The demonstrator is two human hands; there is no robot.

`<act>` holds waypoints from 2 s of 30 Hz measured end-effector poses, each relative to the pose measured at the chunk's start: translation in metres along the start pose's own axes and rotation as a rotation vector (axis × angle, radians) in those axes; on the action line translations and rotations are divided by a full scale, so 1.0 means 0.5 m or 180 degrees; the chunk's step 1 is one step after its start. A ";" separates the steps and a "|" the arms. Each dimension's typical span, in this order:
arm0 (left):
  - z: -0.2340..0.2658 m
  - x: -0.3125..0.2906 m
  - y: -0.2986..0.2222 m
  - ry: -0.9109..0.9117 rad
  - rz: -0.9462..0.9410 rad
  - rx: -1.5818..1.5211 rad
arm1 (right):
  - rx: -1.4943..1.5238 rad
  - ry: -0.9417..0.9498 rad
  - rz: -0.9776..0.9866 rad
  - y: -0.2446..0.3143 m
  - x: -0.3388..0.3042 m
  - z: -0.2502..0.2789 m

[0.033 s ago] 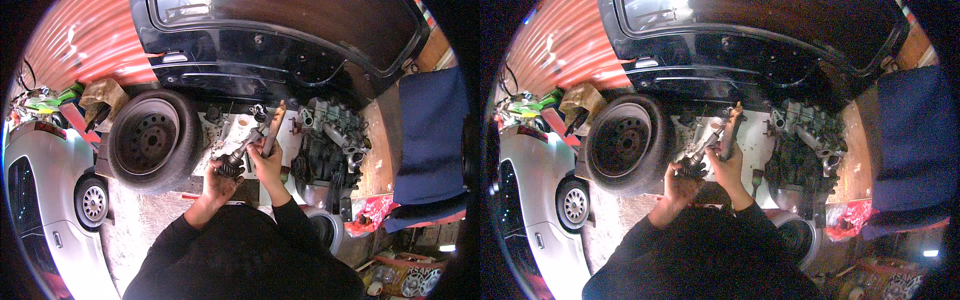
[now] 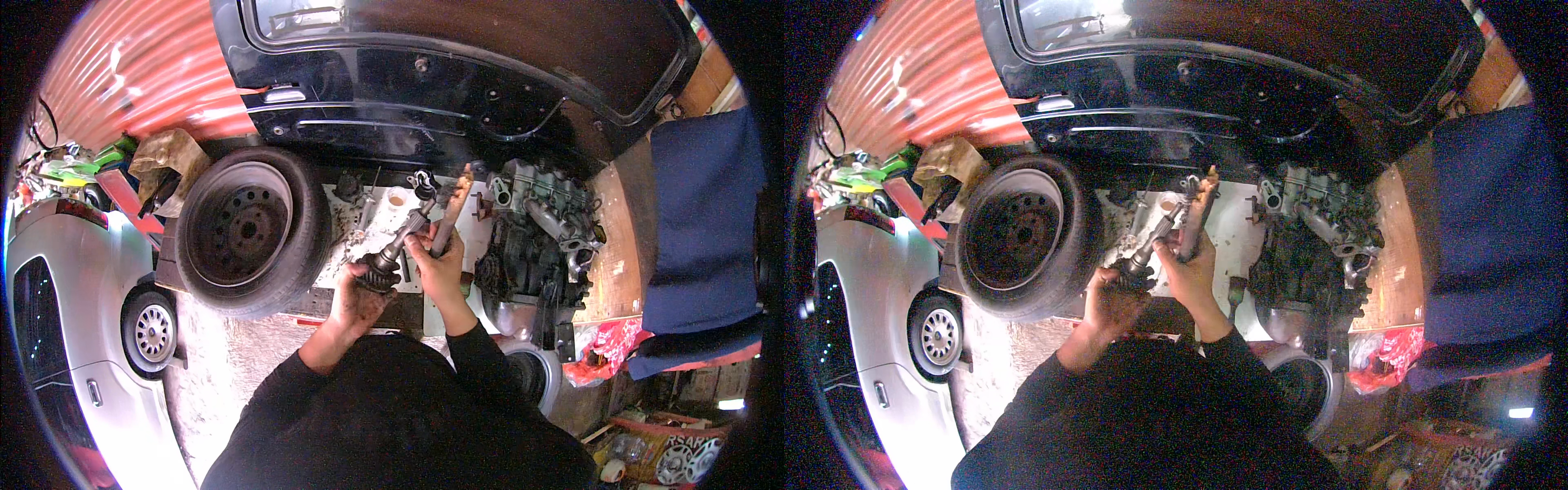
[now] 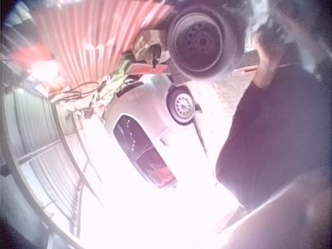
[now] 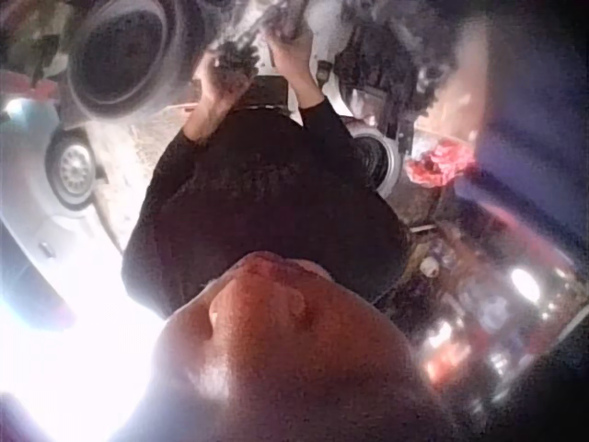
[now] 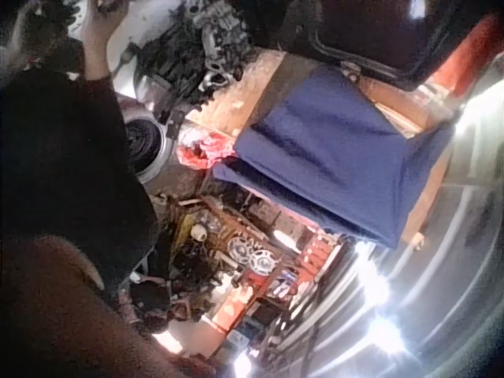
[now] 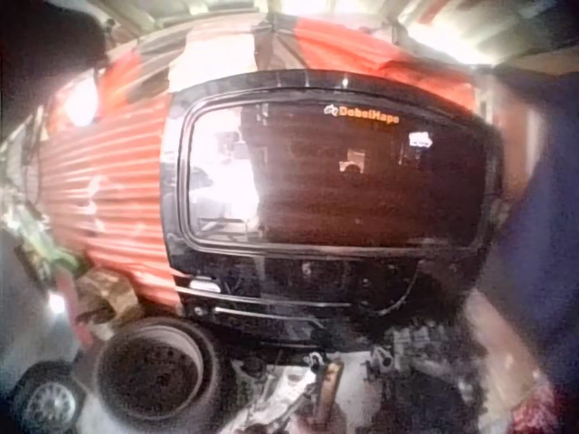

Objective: The person scrubs a metal gear with a wire brush, rotating it to clean multiple sides. The person then uses a small orange-handled tool to scrape residue from the gear's teeth and shaft. The person continues scrubbing the gear with the wire brush, focusing on the shaft and gear teeth.

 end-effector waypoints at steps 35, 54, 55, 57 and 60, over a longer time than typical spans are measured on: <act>-0.066 -0.038 -0.117 0.0165 -0.1138 0.0832 | -0.3142 0.0903 0.1366 0.208 -0.098 -0.034; -0.094 -0.014 -0.182 0.0434 -0.1642 0.1641 | -0.2816 0.0584 0.1589 0.236 -0.038 0.002; -0.088 -0.002 -0.188 0.0274 -0.1740 0.1670 | -0.2747 0.0543 0.1747 0.234 -0.032 0.004; -0.075 0.034 -0.174 0.0144 -0.1540 0.1798 | -0.2464 0.0745 0.1877 0.186 -0.018 -0.017; -0.028 0.073 -0.141 -0.0046 -0.1204 0.1645 | -0.3106 0.0968 0.1077 0.073 0.007 -0.020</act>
Point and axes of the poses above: each hand's wrist, its own x-axis towards the middle knuckle, its own z-axis out of the back of the hand, y = z × x, the point moved 10 cm from there along x, towards the middle knuckle, and after that the axes turned 10 degrees about -z, right-handed, at the moved point
